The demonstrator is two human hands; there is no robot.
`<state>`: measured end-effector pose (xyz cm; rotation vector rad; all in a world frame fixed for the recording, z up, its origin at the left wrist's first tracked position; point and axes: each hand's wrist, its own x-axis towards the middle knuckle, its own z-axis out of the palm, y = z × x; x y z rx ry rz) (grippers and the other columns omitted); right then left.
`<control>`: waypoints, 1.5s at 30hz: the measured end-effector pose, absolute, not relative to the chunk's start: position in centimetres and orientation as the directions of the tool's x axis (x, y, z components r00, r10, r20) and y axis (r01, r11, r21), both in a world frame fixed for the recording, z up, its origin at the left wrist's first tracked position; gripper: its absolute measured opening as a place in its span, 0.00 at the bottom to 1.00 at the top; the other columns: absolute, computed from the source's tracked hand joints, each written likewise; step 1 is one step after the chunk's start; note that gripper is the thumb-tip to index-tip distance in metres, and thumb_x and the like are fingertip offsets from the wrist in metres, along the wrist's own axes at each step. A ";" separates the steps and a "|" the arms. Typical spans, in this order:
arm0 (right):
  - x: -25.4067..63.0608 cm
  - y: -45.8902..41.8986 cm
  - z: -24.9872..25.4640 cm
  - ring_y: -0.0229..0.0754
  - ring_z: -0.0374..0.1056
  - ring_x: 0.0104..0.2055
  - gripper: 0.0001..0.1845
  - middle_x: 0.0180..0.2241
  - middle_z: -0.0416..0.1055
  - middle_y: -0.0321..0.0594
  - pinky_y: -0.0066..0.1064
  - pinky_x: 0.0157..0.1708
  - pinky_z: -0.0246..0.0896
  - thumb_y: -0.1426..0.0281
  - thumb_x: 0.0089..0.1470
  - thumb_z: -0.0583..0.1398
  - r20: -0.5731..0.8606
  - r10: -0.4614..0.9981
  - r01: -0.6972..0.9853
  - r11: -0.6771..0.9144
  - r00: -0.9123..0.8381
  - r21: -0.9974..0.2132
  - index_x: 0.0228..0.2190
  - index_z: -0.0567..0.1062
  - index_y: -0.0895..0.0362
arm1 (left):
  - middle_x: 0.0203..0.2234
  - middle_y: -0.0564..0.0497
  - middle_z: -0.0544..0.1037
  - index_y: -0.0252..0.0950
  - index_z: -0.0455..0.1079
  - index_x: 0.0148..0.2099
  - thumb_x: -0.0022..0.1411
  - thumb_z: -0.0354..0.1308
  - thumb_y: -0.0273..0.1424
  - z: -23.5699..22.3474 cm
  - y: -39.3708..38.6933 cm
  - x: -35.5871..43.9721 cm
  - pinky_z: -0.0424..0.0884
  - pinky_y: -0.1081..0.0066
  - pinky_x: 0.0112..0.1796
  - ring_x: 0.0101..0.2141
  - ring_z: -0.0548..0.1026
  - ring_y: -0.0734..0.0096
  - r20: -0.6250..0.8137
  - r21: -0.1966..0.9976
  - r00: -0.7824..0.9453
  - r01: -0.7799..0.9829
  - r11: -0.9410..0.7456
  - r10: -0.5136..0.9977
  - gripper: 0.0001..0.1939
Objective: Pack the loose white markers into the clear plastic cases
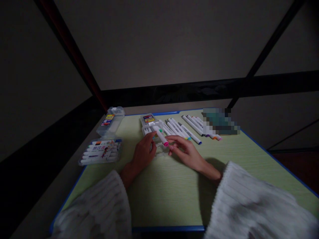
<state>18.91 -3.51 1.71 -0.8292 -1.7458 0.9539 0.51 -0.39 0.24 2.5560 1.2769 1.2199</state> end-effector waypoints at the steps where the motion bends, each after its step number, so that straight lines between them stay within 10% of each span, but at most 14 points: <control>1: 18.9 -3.5 1.7 0.35 0.69 0.27 0.14 0.36 0.70 0.42 0.30 0.28 0.66 0.67 0.55 0.54 0.405 0.857 0.112 0.458 -0.320 -0.882 0.44 0.66 0.56 | 0.43 0.44 0.72 0.32 0.60 0.52 0.57 0.46 0.21 0.2 -0.4 0.5 0.70 0.67 0.43 0.40 0.72 0.69 0.630 0.355 0.353 0.662 -0.660 0.692 0.19; 29: 18.8 -3.6 1.5 0.38 0.68 0.29 0.12 0.25 0.69 0.35 0.30 0.30 0.63 0.71 0.54 0.54 0.329 0.869 0.182 0.415 -0.370 -0.891 0.41 0.63 0.56 | 0.46 0.43 0.66 0.33 0.58 0.54 0.56 0.45 0.20 0.4 -0.5 0.6 0.68 0.67 0.44 0.46 0.68 0.66 0.615 0.379 0.348 0.657 -0.652 0.708 0.22; 37: 18.7 -3.4 1.2 0.36 0.66 0.31 0.14 0.44 0.66 0.43 0.31 0.30 0.64 0.73 0.52 0.55 0.372 0.849 0.157 0.454 -0.375 -0.877 0.42 0.65 0.54 | 0.45 0.43 0.67 0.33 0.59 0.53 0.57 0.45 0.20 0.4 -0.5 0.8 0.68 0.66 0.46 0.46 0.68 0.66 0.610 0.401 0.329 0.656 -0.639 0.721 0.21; 45: 18.7 -3.4 1.3 0.37 0.66 0.31 0.13 0.38 0.68 0.41 0.31 0.31 0.64 0.72 0.52 0.54 0.342 0.860 0.150 0.422 -0.378 -0.894 0.42 0.64 0.55 | 0.45 0.42 0.69 0.31 0.59 0.53 0.57 0.45 0.20 0.2 -0.4 0.8 0.68 0.64 0.46 0.45 0.69 0.65 0.623 0.388 0.320 0.666 -0.637 0.714 0.20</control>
